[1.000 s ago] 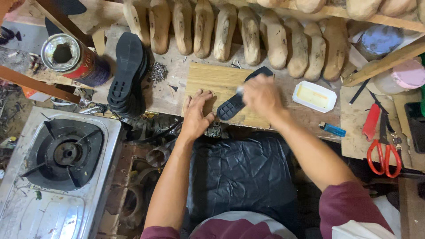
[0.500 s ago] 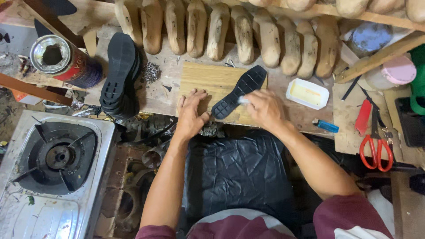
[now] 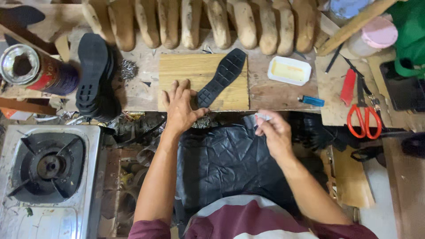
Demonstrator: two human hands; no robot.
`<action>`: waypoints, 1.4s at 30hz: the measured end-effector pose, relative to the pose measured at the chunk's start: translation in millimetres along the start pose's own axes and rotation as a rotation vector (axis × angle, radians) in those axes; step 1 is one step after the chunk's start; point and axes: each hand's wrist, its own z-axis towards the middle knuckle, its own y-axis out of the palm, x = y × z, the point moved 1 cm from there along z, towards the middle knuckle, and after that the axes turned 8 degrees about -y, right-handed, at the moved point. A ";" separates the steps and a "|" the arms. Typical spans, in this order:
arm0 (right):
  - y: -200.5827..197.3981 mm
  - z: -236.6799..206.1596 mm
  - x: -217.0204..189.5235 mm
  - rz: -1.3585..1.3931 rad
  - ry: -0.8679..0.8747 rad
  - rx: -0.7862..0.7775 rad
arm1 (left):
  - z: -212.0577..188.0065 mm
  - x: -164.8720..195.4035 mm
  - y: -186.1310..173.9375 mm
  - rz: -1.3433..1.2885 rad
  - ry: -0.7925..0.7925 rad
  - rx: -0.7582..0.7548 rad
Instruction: The person repeatedly applies a yellowish substance from a small container onto black shoe soles using a white applicator. They work on multiple soles one at a time, placing each treated sole into a stack on the workbench.
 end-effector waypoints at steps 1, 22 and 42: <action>2.8 -7.9 6.5 0.026 0.016 -0.002 | -0.4 2.4 -0.9 0.003 0.005 0.007; 63.8 -1.6 -6.9 0.446 0.106 0.043 | -97.0 60.1 75.8 -0.925 -0.156 -0.026; -75.5 -220.0 -96.8 -0.052 -0.111 0.312 | 6.2 4.0 29.2 0.291 0.375 0.005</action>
